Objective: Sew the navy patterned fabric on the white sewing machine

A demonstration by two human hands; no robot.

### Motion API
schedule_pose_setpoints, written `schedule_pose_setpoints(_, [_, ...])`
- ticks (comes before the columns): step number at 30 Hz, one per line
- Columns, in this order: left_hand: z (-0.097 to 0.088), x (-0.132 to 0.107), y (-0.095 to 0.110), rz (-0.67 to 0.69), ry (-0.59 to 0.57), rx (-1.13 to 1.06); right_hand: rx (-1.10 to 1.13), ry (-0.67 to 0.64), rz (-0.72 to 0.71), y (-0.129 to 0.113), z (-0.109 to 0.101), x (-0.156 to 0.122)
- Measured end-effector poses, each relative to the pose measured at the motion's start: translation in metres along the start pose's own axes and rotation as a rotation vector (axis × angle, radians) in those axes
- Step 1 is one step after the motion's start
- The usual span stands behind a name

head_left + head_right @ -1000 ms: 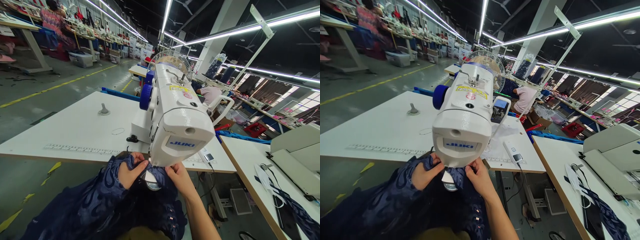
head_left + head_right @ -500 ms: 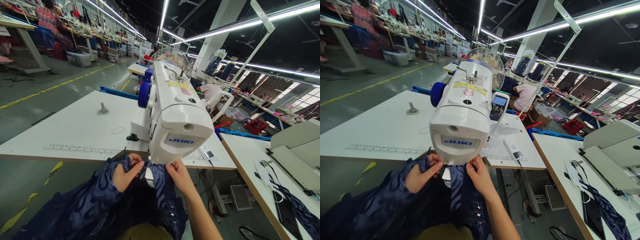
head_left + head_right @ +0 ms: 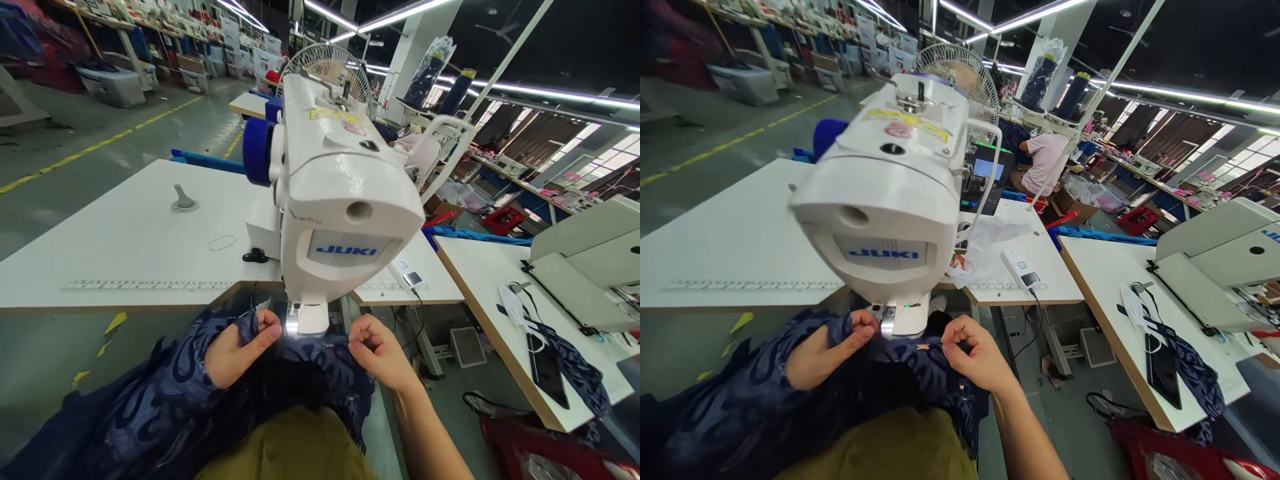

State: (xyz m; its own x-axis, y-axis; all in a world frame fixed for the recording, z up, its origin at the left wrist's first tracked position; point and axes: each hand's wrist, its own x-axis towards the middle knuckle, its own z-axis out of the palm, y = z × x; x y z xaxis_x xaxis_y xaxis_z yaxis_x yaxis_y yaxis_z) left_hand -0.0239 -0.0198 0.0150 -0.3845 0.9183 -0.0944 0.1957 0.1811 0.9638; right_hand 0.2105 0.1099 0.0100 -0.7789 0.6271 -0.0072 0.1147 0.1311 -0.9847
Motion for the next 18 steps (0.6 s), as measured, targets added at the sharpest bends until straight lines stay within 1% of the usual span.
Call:
schedule_pose_setpoints(1, [-0.002,0.0,-0.004,-0.002,-0.023,-0.032,-0.038,-0.056,0.039,0.009,-0.01,-0.007])
schedule_pose_setpoints(2, [-0.003,0.0,-0.008,-0.036,-0.065,-0.099,-0.094,-0.123,0.087,0.019,-0.019,-0.014])
schedule_pose_setpoints(4, [-0.004,0.0,-0.013,-0.198,-0.216,-0.295,-0.254,-0.223,0.182,0.043,-0.035,-0.025])
schedule_pose_setpoints(5, [-0.003,-0.001,-0.015,-0.291,-0.315,-0.373,-0.345,-0.242,0.214,0.054,-0.04,-0.028])
schedule_pose_setpoints(6, [-0.001,-0.002,-0.015,-0.362,-0.419,-0.404,-0.424,-0.232,0.228,0.062,-0.041,-0.031])
schedule_pose_setpoints(7, [0.003,-0.004,-0.015,-0.401,-0.519,-0.39,-0.488,-0.204,0.231,0.067,-0.04,-0.031])
schedule_pose_setpoints(8, [0.007,-0.006,-0.014,-0.412,-0.606,-0.337,-0.523,-0.166,0.217,0.067,-0.035,-0.03])
schedule_pose_setpoints(10, [0.019,-0.011,-0.011,-0.38,-0.762,-0.171,-0.492,-0.117,0.136,0.055,-0.017,-0.024])
schedule_pose_setpoints(11, [0.025,-0.014,-0.01,-0.355,-0.83,-0.085,-0.43,-0.127,0.066,0.044,-0.006,-0.019])
schedule_pose_setpoints(13, [0.035,-0.018,-0.008,-0.298,-0.932,0.052,-0.266,-0.26,-0.106,0.02,0.018,-0.008])
schedule_pose_setpoints(14, [0.039,-0.019,-0.008,-0.272,-0.969,0.098,-0.213,-0.368,-0.168,0.009,0.027,-0.003])
schedule_pose_setpoints(15, [0.041,-0.02,-0.007,-0.25,-0.998,0.123,-0.198,-0.438,-0.196,0.0,0.034,0.002])
schedule_pose_setpoints(16, [0.041,-0.02,-0.007,-0.234,-1.018,0.126,-0.212,-0.473,-0.204,-0.007,0.038,0.007])
schedule_pose_setpoints(18, [0.036,-0.019,-0.005,-0.214,-1.016,0.088,-0.29,-0.497,-0.168,-0.014,0.036,0.012])
